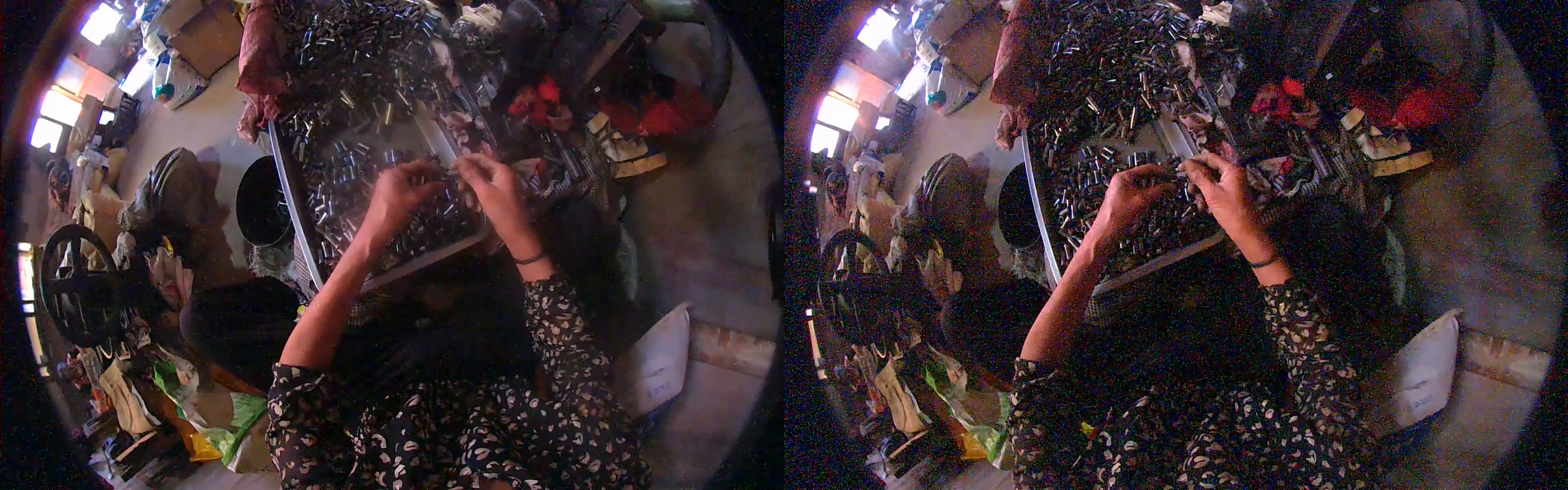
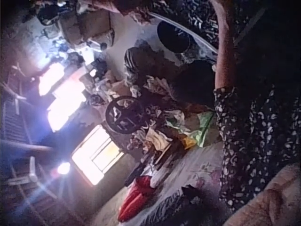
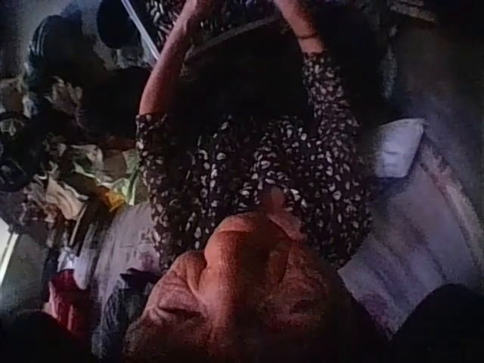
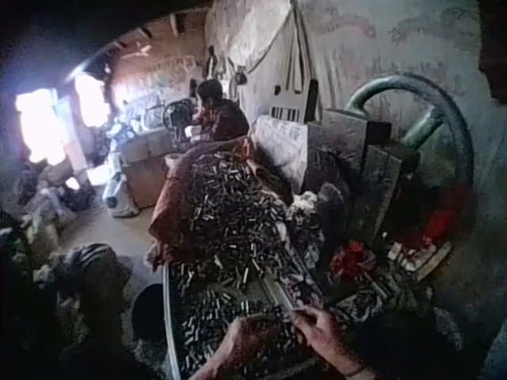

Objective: The person assembles small metal components by picking pieces from a tray and fitting them together by hand.

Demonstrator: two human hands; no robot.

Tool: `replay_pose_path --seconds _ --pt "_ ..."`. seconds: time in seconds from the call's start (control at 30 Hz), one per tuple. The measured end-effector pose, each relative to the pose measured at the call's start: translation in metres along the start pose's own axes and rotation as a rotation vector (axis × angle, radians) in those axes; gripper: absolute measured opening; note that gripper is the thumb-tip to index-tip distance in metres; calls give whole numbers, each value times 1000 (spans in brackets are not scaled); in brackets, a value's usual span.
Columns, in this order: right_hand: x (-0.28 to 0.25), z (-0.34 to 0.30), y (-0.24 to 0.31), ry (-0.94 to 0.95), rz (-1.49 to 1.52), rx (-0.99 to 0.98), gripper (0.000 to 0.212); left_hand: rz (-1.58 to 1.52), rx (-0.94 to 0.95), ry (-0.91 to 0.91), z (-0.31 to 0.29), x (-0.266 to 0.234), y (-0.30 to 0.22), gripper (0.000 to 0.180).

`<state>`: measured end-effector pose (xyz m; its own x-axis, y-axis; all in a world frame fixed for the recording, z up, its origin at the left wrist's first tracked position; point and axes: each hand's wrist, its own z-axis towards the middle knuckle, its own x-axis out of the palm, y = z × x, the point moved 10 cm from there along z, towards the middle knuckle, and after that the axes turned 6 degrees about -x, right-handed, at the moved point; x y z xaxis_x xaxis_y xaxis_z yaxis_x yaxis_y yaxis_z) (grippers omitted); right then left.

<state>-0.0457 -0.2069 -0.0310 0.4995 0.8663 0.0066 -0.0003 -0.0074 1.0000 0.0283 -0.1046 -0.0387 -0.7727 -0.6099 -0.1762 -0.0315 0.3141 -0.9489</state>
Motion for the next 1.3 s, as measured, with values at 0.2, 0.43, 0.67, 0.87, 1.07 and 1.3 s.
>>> replay_pose_path --seconds 0.2,0.43,0.67,0.87,1.07,1.3 --pt "3 4 16 -1 -106 -162 21 43 93 -72 -5 -2 -13 22" --pt "-8 8 11 -98 -17 -166 19 -364 -189 -17 -5 -7 17 26" --pt "5 4 4 2 21 10 22 -527 -194 -10 -6 -4 19 25" --pt "5 7 0 32 6 -11 23 -370 -104 -66 -3 -9 18 24" --pt "5 6 2 11 -44 -14 23 -180 23 -187 -8 -18 6 22" --pt "8 8 -1 8 -123 -72 20 -112 -63 -215 -8 -22 18 23"
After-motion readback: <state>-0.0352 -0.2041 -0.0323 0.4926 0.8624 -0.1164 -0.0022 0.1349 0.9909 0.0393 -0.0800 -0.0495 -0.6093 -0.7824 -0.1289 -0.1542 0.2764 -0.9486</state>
